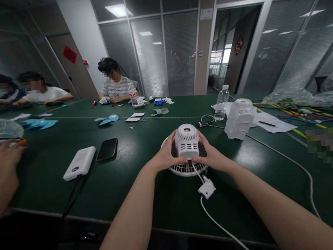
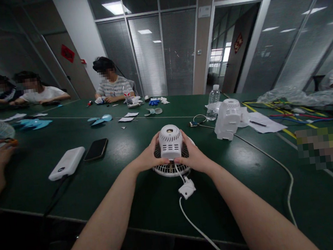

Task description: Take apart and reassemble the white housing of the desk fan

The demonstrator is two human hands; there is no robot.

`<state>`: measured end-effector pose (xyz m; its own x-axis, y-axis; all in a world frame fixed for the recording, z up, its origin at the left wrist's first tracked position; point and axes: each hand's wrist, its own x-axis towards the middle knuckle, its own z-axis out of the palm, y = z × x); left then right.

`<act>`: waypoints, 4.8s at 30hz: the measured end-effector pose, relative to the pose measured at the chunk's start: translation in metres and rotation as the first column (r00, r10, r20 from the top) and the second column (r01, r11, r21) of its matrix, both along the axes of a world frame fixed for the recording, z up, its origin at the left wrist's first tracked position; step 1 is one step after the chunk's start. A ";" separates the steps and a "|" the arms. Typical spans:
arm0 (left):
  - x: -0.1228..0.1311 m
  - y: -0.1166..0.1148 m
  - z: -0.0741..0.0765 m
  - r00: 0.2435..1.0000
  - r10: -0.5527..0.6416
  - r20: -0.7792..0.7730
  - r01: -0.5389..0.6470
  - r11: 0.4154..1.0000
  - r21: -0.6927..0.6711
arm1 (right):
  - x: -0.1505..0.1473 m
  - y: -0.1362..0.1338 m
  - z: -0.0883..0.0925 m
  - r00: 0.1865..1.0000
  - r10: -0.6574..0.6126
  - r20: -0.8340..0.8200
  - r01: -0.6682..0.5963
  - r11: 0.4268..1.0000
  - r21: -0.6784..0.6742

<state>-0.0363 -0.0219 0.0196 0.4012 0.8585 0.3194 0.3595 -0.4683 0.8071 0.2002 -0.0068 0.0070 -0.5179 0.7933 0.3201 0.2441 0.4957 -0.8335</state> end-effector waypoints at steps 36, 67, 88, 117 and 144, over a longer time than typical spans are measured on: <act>-0.003 0.004 -0.003 0.998 -0.062 0.010 0.062 0.998 0.024 | 0.006 0.005 -0.004 1.000 0.024 -0.008 -0.024 1.000 -0.004; -0.001 0.003 -0.005 0.999 -0.022 -0.042 0.024 0.998 0.055 | 0.011 0.012 -0.009 0.999 0.026 -0.021 -0.026 1.000 0.000; -0.002 0.005 -0.006 0.999 -0.039 0.026 0.037 0.998 0.056 | 0.013 0.012 -0.007 1.000 0.015 -0.009 -0.015 1.000 0.001; -0.003 0.014 -0.015 0.993 -0.086 0.083 0.082 0.995 0.058 | 0.008 0.006 -0.004 1.000 -0.015 0.021 0.015 0.999 0.041; -0.006 0.008 -0.009 0.975 -0.143 0.169 0.152 0.988 -0.042 | 0.005 0.005 -0.007 1.000 -0.008 -0.004 0.008 0.999 0.053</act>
<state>-0.0418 -0.0142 0.0108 0.4703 0.8117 0.3463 0.1499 -0.4601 0.8751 0.2048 -0.0018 -0.0002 -0.5107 0.7790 0.3638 0.2452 0.5375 -0.8068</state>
